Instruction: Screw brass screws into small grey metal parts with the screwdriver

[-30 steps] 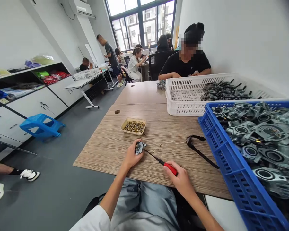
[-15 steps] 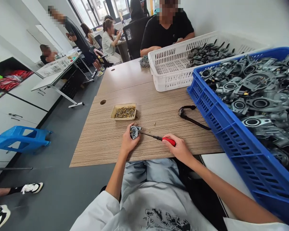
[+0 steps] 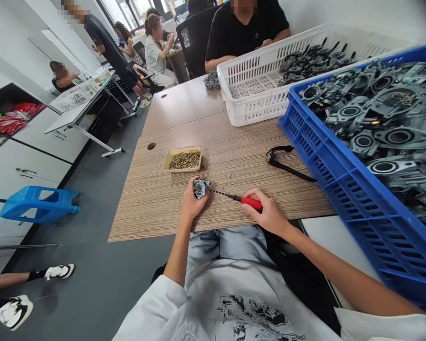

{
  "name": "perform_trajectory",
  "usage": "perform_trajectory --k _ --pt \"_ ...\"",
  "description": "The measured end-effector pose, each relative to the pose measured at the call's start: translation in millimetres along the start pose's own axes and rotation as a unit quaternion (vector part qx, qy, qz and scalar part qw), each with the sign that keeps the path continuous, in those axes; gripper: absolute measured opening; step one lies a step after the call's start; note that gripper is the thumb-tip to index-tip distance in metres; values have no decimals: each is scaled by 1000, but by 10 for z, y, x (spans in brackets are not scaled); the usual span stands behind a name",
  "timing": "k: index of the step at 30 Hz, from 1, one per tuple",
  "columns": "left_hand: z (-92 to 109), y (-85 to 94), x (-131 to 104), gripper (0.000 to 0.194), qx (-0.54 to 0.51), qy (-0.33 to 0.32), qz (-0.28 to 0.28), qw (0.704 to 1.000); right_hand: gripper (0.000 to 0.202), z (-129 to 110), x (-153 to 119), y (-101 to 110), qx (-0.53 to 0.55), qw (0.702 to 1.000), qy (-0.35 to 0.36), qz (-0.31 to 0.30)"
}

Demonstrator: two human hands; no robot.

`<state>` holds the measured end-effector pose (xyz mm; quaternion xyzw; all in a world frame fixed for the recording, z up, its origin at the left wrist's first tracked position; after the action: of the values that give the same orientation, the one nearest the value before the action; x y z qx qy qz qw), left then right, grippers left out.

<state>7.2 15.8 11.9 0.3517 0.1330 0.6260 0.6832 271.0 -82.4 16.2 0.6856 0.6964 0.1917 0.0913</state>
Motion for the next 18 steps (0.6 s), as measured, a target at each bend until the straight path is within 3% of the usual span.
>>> perform_trajectory --k 18 --pt "23 18 -8 55 15 9 -8 1000 21 -5 20 32 -7 1000 4 28"
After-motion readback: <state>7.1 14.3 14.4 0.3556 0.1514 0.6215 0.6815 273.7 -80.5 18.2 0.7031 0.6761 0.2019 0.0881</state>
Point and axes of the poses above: each hand's wrist, its own x-axis towards the middle knuckle, its own y-axis out of the back of the hand, z = x × y, the point moved 2 cm from there along x, towards the middle knuckle
